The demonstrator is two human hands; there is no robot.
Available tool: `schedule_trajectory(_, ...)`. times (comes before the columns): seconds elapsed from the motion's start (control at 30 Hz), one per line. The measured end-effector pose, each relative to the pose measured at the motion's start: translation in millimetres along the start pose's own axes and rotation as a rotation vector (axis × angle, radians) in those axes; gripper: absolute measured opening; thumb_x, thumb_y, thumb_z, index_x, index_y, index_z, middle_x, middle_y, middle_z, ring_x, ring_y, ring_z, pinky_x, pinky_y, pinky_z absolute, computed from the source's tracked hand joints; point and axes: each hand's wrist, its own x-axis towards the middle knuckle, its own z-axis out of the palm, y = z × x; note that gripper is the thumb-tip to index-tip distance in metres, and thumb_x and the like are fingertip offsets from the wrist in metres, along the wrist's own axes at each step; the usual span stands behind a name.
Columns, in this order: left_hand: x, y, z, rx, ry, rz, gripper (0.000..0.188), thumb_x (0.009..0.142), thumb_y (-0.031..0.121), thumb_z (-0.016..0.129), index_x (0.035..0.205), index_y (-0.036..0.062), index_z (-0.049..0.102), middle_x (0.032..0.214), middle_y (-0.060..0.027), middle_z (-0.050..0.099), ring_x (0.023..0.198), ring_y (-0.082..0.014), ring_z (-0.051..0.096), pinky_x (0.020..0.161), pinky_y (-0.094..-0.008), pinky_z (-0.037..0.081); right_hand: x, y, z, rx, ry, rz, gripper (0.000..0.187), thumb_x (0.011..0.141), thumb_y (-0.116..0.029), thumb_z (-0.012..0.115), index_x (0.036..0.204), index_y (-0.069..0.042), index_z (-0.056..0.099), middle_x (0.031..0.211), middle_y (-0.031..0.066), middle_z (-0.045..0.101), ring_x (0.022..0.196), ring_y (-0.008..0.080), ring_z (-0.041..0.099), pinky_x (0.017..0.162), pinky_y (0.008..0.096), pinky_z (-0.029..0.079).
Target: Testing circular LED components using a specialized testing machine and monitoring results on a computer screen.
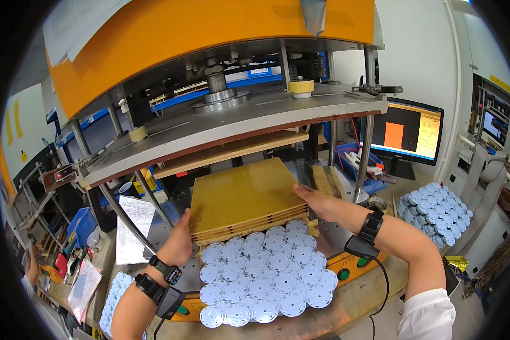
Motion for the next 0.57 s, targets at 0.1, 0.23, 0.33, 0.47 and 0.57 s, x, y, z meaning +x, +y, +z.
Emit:
schedule_trajectory(0.1, -2, 3, 4, -0.057, 0.036, -0.016, 0.05, 0.104, 0.043, 0.034, 0.14, 0.0102, 0.044, 0.142, -0.0037, 0.048, 0.131, -0.0194, 0.041, 0.112, -0.0355, 0.025, -8, -4, 8, -0.004, 0.086, -0.022, 0.074, 0.099, -0.059, 0.036, 0.153, -0.011, 0.021, 0.156, 0.0099, 0.028, 0.144, 0.0244, 0.023, 0.114, 0.0418, 0.02)
schedule_trajectory(0.23, 1, -5, -2, -0.077, 0.045, -0.013, 0.049, 0.104, 0.041, 0.035, 0.14, 0.0085, 0.043, 0.143, -0.0037, 0.047, 0.13, -0.0201, 0.041, 0.112, -0.0358, 0.025, 2, 8, 2, -0.023, 0.075, -0.086, 0.074, 0.099, -0.057, 0.038, 0.153, -0.011, 0.019, 0.155, 0.0099, 0.028, 0.143, 0.0258, 0.023, 0.114, 0.0436, 0.022)
schedule_trajectory(0.33, 1, 2, 3, -0.108, 0.028, -0.02, 0.051, 0.103, 0.041, 0.035, 0.14, 0.0063, 0.042, 0.144, -0.0045, 0.046, 0.13, -0.0204, 0.041, 0.112, -0.0358, 0.026, 9, 10, -1, -0.006, 0.071, -0.078, 0.072, 0.1, -0.056, 0.039, 0.153, -0.011, 0.019, 0.155, 0.0099, 0.029, 0.143, 0.026, 0.024, 0.113, 0.0449, 0.022)
schedule_trajectory(0.47, -2, 3, 10, -0.111, 0.108, 0.002, 0.052, 0.103, 0.041, 0.036, 0.14, 0.0052, 0.042, 0.143, -0.0062, 0.047, 0.131, -0.0209, 0.042, 0.112, -0.0362, 0.026, 0, -1, 7, 0.043, 0.091, -0.014, 0.071, 0.1, -0.055, 0.04, 0.153, -0.013, 0.019, 0.155, 0.0095, 0.029, 0.143, 0.0256, 0.025, 0.113, 0.0471, 0.022)
schedule_trajectory(0.57, 3, -6, -6, -0.112, 0.006, 0.018, 0.063, 0.101, 0.048, 0.04, 0.147, 0.0056, 0.032, 0.15, -0.0064, 0.038, 0.135, -0.0214, 0.037, 0.114, -0.0383, 0.022, 9, 8, 3, 0.075, 0.045, -0.063, 0.072, 0.098, -0.057, 0.041, 0.154, -0.015, 0.019, 0.157, 0.009, 0.026, 0.144, 0.0274, 0.022, 0.111, 0.0537, 0.023)
